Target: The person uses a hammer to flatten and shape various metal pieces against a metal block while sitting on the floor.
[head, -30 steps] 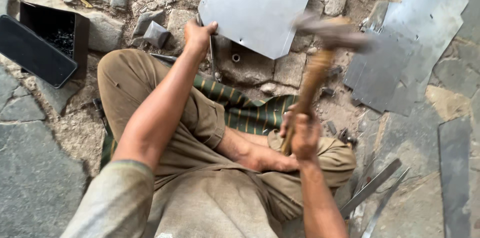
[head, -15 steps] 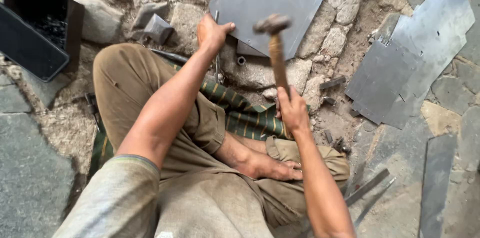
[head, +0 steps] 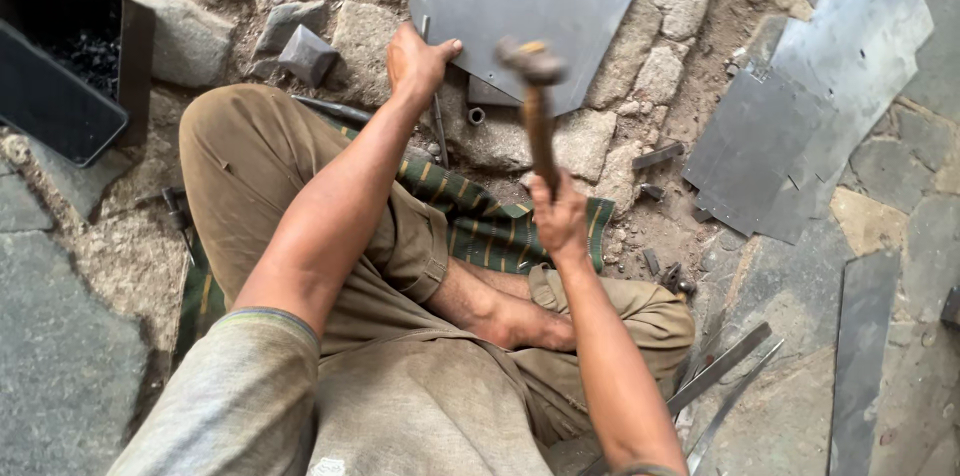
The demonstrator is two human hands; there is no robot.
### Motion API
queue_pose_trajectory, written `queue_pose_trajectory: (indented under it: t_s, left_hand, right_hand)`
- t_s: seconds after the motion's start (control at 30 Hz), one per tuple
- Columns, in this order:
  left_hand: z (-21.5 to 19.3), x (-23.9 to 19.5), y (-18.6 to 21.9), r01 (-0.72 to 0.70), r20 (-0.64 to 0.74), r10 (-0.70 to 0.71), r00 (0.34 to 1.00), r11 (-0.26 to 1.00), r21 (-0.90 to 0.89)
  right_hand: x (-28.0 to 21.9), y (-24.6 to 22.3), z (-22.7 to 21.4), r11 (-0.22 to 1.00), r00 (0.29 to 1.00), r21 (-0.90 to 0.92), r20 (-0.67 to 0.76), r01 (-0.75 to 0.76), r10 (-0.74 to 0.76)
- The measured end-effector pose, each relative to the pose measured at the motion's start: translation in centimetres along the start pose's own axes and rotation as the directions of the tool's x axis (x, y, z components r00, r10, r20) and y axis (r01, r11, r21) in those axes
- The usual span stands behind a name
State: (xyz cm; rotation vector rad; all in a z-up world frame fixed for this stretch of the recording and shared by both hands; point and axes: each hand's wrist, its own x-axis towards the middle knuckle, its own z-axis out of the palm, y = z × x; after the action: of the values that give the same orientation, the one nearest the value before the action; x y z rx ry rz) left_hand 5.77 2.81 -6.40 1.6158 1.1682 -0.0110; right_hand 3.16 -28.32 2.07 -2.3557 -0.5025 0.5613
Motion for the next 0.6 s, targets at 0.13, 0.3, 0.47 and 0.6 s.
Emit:
queue_pose_trajectory:
  t_s: [0.13,0.3,0.47,0.6]
  left_hand:
    - [-2.1,1.1,1.7,0.070,-0.026,-0.075,0.997,0.986,-0.149]
    - [-5.5,3.1,1.8,0.057,-0.191,-0.117,0.975,0.955,-0.292]
    - [-1.1,0.5,0.3,0.106,-0.003,-0.106,0.994,0.994,0.007]
    - [-0.7,0.4,0.5,0.056,0.017,-0.058,0.998,0.995,0.083]
  right_hand:
    - [-0.3,-1.9,-1.5,0.987,0.987,-0.072,0.060,-0.145,0.150]
    - [-2.2,-2.8,-4.3,0.982,0.994,0.158,-0.014,-0.106,0.110]
    - [-1.4,-0.6,-2.7,0.990,0.994,0.102,-0.024,-0.102,0.105]
    - [0.6,0.8,-1.0,0.973,0.988,-0.195,0.063,-0.124,0.139]
